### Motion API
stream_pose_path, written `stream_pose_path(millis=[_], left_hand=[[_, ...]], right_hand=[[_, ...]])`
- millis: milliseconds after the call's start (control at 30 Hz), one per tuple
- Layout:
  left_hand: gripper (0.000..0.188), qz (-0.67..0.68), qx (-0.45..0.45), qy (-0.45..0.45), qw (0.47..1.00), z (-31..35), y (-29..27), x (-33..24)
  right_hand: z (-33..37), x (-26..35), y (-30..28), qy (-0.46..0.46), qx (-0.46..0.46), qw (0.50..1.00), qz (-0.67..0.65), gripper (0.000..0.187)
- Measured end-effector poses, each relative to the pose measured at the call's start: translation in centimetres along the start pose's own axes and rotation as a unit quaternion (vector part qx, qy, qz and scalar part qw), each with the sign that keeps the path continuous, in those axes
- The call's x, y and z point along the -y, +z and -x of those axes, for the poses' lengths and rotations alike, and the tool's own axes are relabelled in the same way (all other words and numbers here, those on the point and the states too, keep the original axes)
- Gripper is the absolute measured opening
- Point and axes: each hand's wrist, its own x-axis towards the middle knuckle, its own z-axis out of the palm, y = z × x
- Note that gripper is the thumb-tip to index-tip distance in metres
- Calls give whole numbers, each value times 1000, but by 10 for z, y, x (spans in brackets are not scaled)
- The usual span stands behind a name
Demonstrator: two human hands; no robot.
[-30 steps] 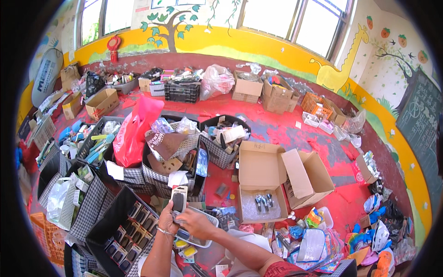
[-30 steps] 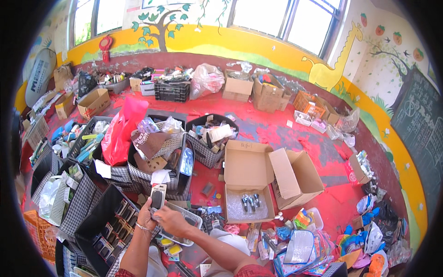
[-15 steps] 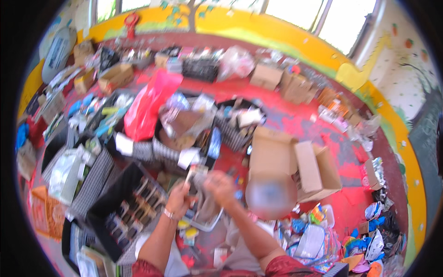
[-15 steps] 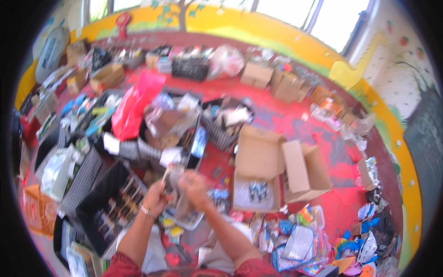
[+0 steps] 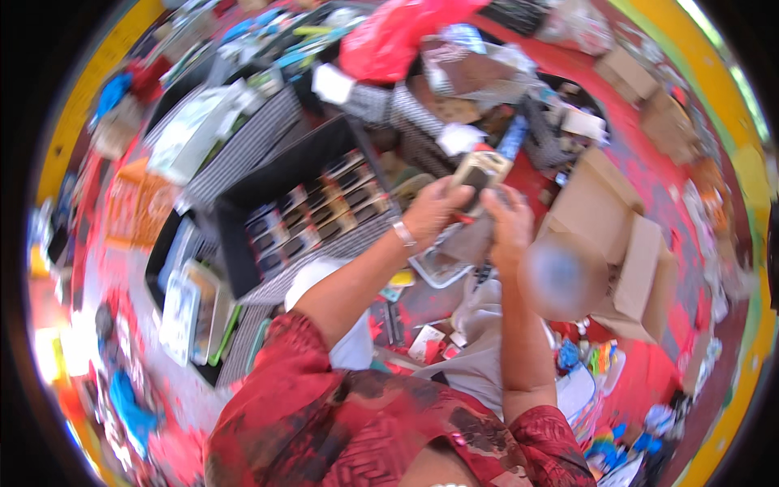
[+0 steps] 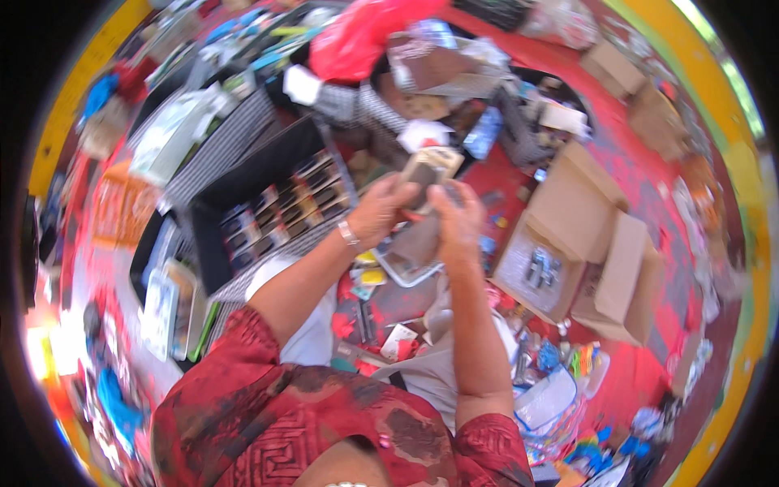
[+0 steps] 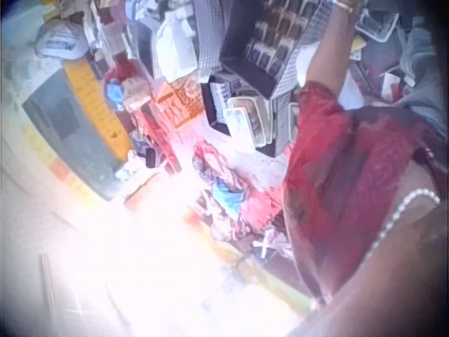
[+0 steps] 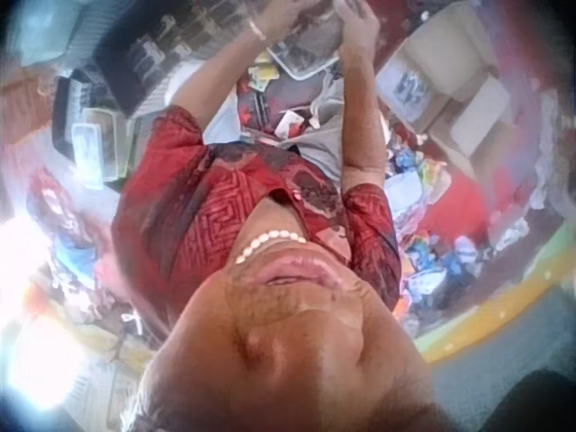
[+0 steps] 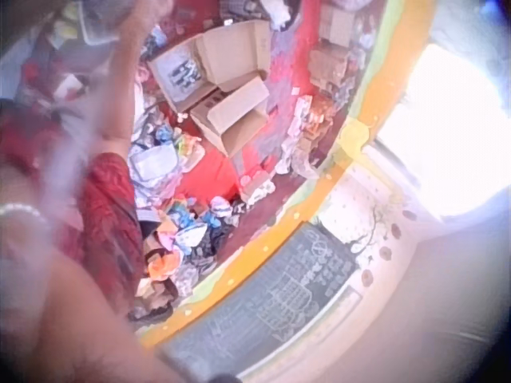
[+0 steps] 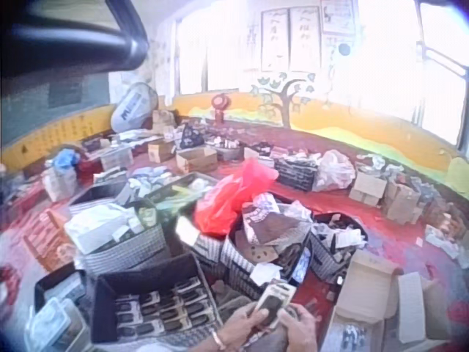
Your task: The person sits on the floor and wipes small packaged items with a cloth, one at a time. They pick up each item, wipe it, and place it into a nearby basket. The process is repeated for multiple items throughout the clip.
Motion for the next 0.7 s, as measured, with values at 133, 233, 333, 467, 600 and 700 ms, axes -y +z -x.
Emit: stream_pose_path(millis=[133,233,333,467,600,700], left_hand=[[38,-97,-51,12,994,1,2,7],[36,-70,-29,7,997,-2,-2,8],[35,-67,-27,31,997,0,-11,-3],[34,-56,-81,-10,995,11,-39,-42],[30,-16,-114,9,993,35,-79,-89],[30,69,-134,-1,989,44,-93,-107]], right_hand=[[6,8,-14,28,28,999,-23,24],[-6,6,-29,92,79,990,-66,26],[-18,1,-39,125,114,971,-167,29],[-23,-4,-38,177,84,957,-212,33],[-18,-8,-25,184,61,960,-200,25],[-14,-6,-21,148,61,970,-182,22]])
